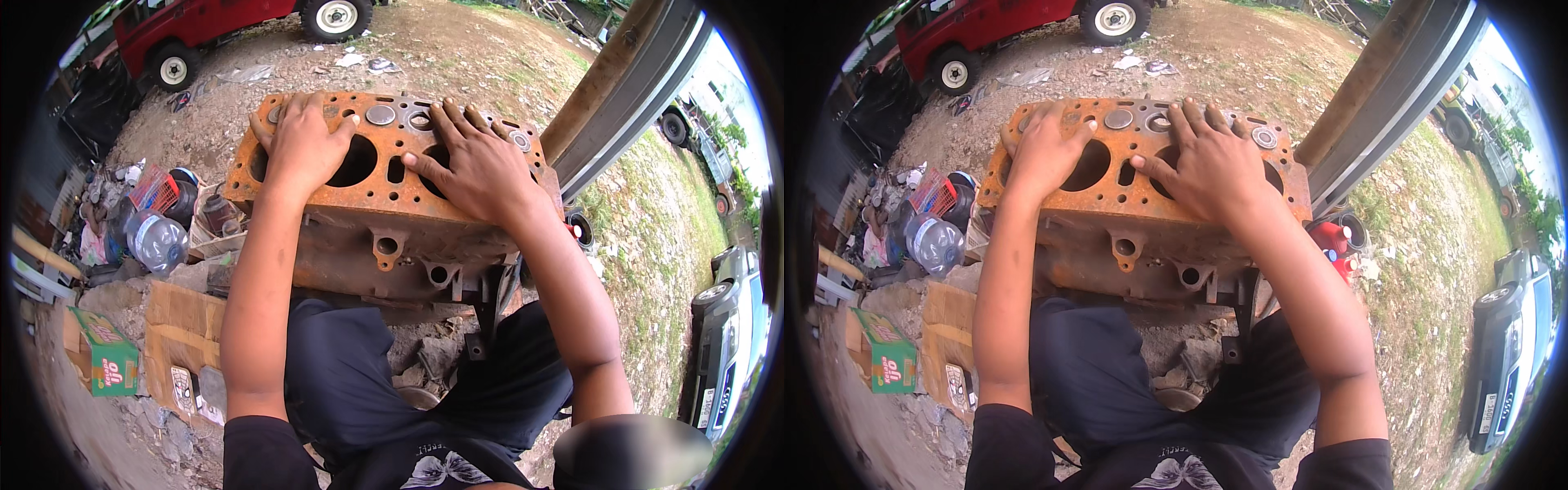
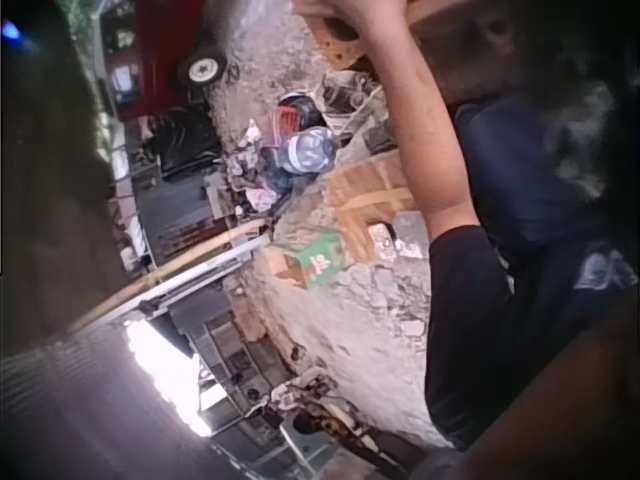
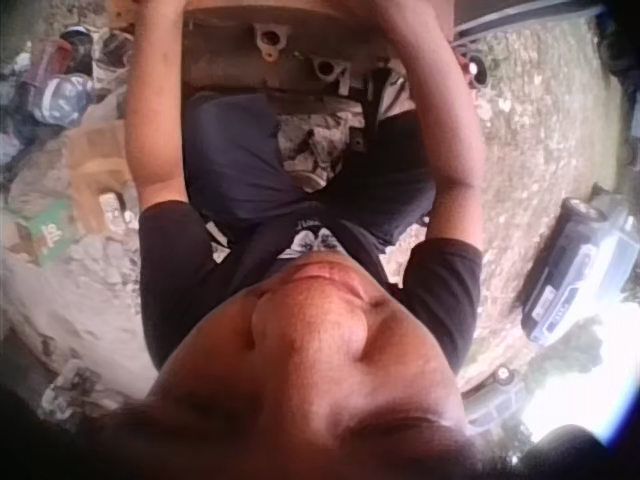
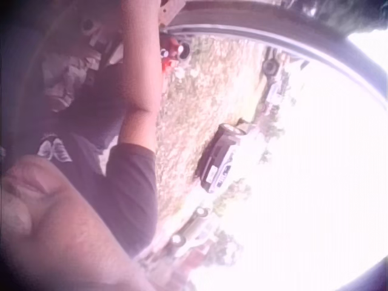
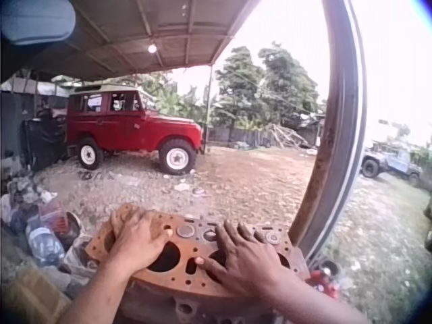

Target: The person cleans and inspects the top surface of a rusty engine block, using fingers to wipe away debris from the cylinder openings and bolt holes. The person repeatedly rubs the surface and checks the fit of small metal components.

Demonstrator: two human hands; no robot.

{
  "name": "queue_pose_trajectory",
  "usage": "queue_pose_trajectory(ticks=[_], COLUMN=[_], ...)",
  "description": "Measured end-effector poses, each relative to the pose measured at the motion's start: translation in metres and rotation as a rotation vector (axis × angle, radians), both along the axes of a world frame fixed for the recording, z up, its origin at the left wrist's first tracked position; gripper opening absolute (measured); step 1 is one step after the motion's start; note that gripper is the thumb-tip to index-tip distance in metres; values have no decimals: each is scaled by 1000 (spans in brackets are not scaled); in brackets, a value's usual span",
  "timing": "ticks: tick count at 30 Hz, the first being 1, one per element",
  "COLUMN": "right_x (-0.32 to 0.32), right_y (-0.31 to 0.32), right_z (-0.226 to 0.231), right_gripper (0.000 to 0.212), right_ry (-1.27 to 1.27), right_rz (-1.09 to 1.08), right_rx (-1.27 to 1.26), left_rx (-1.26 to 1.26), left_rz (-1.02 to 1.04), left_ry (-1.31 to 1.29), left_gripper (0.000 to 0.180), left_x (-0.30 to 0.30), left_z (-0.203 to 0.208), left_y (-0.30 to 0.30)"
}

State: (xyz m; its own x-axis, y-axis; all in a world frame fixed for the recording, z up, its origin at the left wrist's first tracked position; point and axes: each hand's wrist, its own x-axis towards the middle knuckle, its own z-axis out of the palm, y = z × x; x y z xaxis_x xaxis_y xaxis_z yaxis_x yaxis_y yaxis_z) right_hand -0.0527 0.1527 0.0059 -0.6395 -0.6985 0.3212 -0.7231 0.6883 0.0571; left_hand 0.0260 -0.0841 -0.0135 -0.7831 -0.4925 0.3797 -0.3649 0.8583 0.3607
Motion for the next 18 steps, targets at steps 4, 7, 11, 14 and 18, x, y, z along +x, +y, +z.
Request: queue_pose_trajectory(ticks=[4,7,11,14,18], right_x=[-1,-18,-4,-9,-17], right_y=[15,4,5,9,9], right_z=[6,5,11,8,4], right_gripper=[104,101,95,95,87], right_ry=[-3,-5,-1,85,36], right_rz=[58,73,100,93,99], right_rx=[26,-3,9,-11,-65], left_rx=[-47,-35,-18,-96,-67], left_rz=[2,-35,-26,1,-32], left_ry=[24,30,40,120,105], left_gripper=[70,67,65,61,58], left_x=[-2,-3,2,-4,1], left_z=[-4,0,-3,-7,2], left_y=[1,5,-4,5,7])
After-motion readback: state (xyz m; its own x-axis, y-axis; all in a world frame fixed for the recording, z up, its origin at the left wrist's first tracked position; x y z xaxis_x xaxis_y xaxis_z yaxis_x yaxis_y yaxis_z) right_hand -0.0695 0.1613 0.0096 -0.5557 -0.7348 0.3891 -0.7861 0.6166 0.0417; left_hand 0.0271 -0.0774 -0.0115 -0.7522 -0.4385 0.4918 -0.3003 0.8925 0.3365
